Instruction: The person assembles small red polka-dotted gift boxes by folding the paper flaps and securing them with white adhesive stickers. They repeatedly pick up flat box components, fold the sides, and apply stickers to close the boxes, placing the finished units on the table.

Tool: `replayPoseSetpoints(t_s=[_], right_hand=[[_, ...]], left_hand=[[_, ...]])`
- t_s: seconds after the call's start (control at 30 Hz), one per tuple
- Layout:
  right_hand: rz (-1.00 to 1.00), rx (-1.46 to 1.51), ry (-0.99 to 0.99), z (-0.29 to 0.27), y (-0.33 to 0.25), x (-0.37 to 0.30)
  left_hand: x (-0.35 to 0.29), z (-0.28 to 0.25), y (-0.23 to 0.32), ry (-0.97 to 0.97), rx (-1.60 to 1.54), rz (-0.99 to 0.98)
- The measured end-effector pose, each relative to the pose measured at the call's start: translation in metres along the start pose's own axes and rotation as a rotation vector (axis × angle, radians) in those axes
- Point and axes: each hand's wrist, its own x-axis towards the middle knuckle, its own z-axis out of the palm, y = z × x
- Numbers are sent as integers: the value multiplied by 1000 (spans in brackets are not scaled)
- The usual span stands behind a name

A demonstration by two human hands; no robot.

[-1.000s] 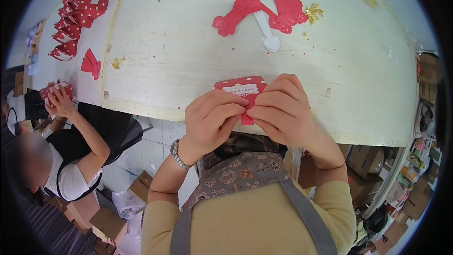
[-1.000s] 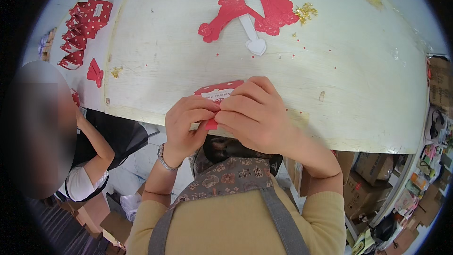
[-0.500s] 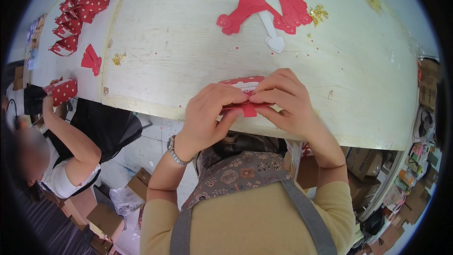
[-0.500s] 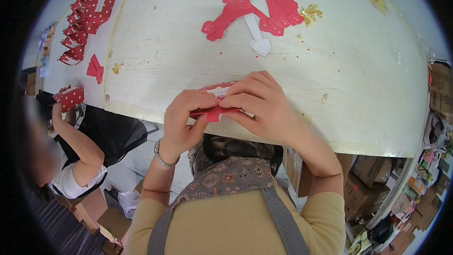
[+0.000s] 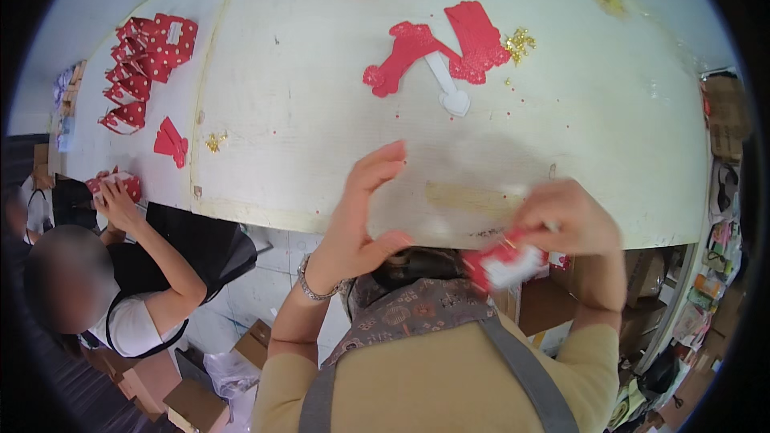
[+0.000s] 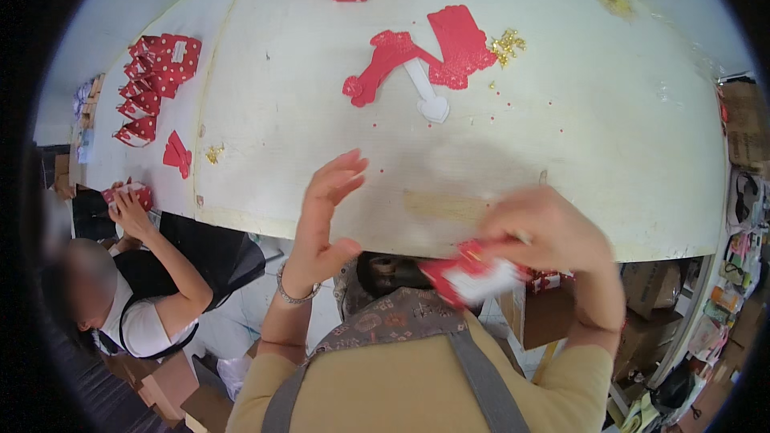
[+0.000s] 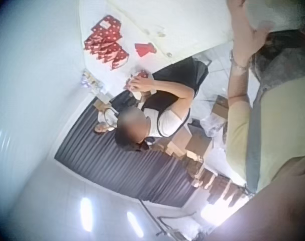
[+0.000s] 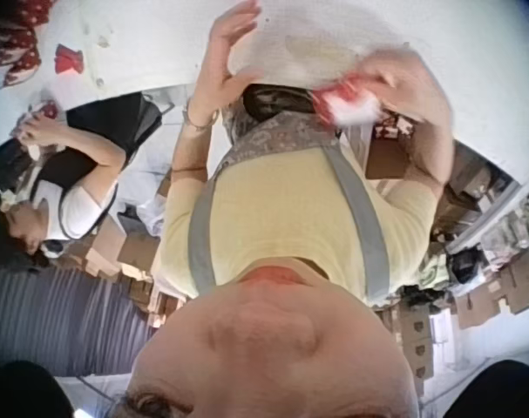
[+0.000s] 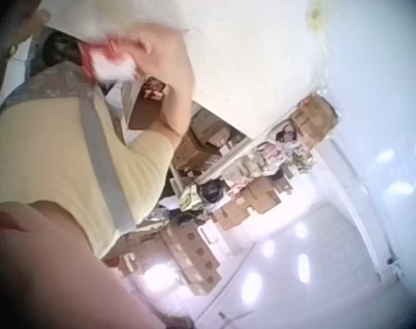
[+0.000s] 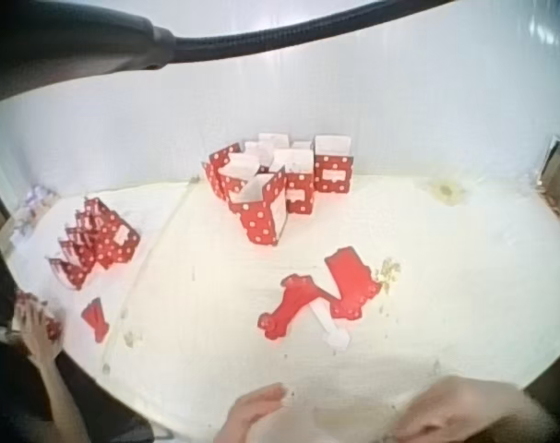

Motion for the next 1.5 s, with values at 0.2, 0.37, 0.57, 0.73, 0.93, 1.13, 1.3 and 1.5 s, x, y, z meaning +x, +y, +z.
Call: replayPoseSetpoints(t_s=[0.2, 0.37, 0.57, 0.73, 0.93, 1.13, 1.3, 1.5], right_hand=[[169, -496, -161, -37, -3, 15], [-147, -481, 652, -42, 30, 249], [95, -789, 725, -57, 60, 327], [-51, -642, 426, -21, 2, 187], [-114, -219, 428, 29, -3, 94], [-308, 385, 593, 91, 71, 98], [-300, 448, 694, 104, 80, 110], [-273, 171, 706, 108, 82, 98]], left_hand=[[-7, 18, -50, 139, 145, -115], [-12, 21, -60, 201, 260, -146], [-10, 16, -73, 333, 136, -77], [-2, -33, -60, 632, 222, 113], [11, -24, -24, 181, -272, -122], [-3, 13, -54, 364, -266, -9], [-3, 27, -52, 498, -115, -18], [-7, 23, -60, 430, -115, -97]])
